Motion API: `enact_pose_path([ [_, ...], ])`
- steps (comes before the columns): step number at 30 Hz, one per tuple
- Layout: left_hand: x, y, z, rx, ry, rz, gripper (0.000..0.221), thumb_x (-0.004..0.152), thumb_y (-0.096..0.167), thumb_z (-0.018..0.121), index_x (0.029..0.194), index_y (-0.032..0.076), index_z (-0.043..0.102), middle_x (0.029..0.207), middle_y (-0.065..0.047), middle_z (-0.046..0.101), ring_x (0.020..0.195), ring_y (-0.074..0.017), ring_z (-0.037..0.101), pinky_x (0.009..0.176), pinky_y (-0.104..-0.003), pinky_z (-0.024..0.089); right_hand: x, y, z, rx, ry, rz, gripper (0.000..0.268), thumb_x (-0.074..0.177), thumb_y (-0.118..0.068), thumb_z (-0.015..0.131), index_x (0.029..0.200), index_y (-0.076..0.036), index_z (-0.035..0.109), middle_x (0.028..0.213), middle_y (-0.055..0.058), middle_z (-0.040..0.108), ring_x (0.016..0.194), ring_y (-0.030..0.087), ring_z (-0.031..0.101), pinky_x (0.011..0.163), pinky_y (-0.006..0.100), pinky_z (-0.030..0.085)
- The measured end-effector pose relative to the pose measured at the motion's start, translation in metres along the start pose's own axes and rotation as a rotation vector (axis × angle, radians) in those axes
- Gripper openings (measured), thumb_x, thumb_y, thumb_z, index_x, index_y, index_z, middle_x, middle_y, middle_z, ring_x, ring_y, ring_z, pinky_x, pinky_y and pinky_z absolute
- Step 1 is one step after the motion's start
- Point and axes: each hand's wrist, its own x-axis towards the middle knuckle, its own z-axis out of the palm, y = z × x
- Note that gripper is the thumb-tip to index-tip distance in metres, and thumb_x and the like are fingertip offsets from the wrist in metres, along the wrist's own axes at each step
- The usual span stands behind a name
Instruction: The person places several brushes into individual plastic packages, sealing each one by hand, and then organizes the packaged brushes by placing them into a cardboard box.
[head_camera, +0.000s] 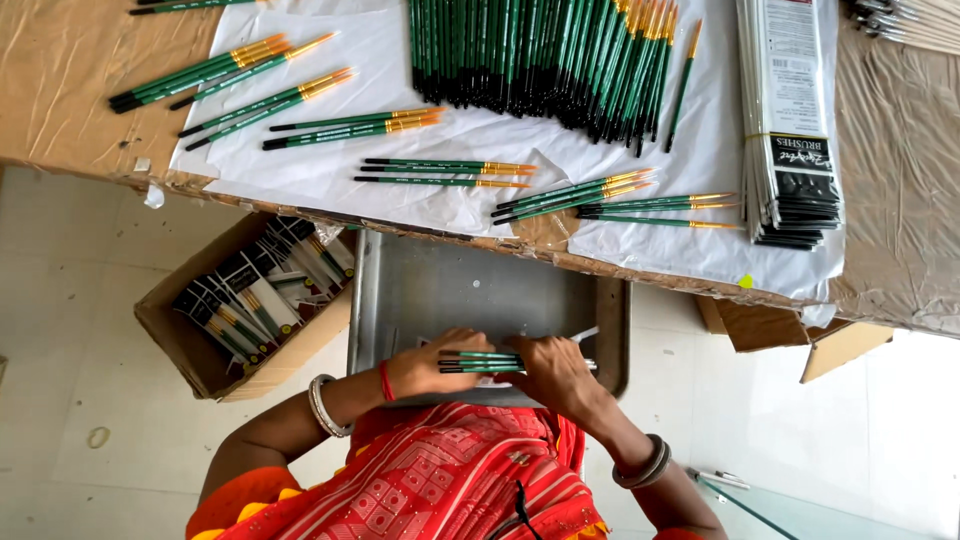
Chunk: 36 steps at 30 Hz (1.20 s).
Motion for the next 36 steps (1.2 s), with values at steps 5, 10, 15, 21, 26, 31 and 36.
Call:
enact_pose_path([
  [5,0.066,0.008,-0.097,-0.122,-0.397,-0.46,0.012,0.087,0.018,0.075,0.088,0.006,0.075,0.073,-0.011,0.074,0.061,-0.0247,0.073,0.063,-0.04,0.059,-0.017,0.036,-0.006,0.322,0.064,0.168,0.011,0.085,-0.015,0.078,0.091,-0.007,0.081,0.073,0.008,0.076,0.053,0.015,0.068,0.049,0.032,0.054],
  [10,0.057,0.013,-0.144,-0.25,-0.042,-0.505,0.025,0.086,0.012,0.08,0.107,0.004,0.071,0.083,-0.01,0.077,0.075,-0.0214,0.076,0.07,-0.037,0.059,-0.035,0.054,-0.012,0.531,0.154,0.472,0.011,0.085,-0.014,0.083,0.086,-0.003,0.081,0.056,0.004,0.043,0.054,0.008,0.034,0.046,0.032,0.027],
  [15,0.055,0.012,-0.089,-0.899,0.568,-0.324,0.052,0.098,0.003,0.074,0.141,0.006,0.045,0.11,-0.014,0.076,0.104,-0.0186,0.077,0.093,-0.033,0.066,-0.052,0.096,0.043,0.485,-0.018,0.317,0.052,0.086,-0.015,0.091,0.067,0.01,0.05,0.061,0.005,0.037,0.06,0.011,0.032,0.051,0.032,0.028],
  [21,0.084,0.051,-0.076,-0.634,0.559,-0.042,0.048,0.099,0.004,0.07,0.141,0.011,0.047,0.135,-0.017,0.066,0.112,-0.0216,0.069,0.097,-0.031,0.065,-0.012,0.039,0.001,0.809,0.271,0.294,0.016,0.088,-0.014,0.082,0.094,-0.001,0.074,0.076,-0.005,0.072,0.065,0.005,0.061,0.056,0.024,0.049],
  [26,0.074,0.045,-0.061,-0.579,0.366,-0.068,0.046,0.096,0.0,0.071,0.139,0.012,0.059,0.128,-0.012,0.069,0.112,-0.0262,0.071,0.095,-0.038,0.062,-0.012,0.04,-0.008,0.819,0.298,0.298,0.029,0.083,-0.026,0.083,0.093,-0.003,0.069,0.067,-0.005,0.055,0.059,0.005,0.047,0.05,0.024,0.036],
  [31,0.075,0.049,-0.068,-0.378,0.232,-0.077,0.04,0.092,0.006,0.077,0.129,0.009,0.063,0.106,-0.006,0.075,0.089,-0.0221,0.073,0.079,-0.038,0.061,-0.01,0.038,-0.012,0.827,0.479,0.261,0.038,0.103,-0.035,0.069,0.082,-0.003,0.068,0.067,-0.005,0.052,0.062,0.005,0.044,0.055,0.022,0.032],
  [36,0.071,0.043,-0.076,-0.087,-0.003,-0.172,0.019,0.094,0.008,0.072,0.113,0.008,0.07,0.089,-0.009,0.075,0.08,-0.0224,0.072,0.072,-0.037,0.06,0.0,0.017,-0.026,0.625,0.545,0.255,0.033,0.104,-0.032,0.065,0.092,-0.003,0.075,0.071,-0.002,0.064,0.063,0.007,0.051,0.056,0.022,0.04],
])
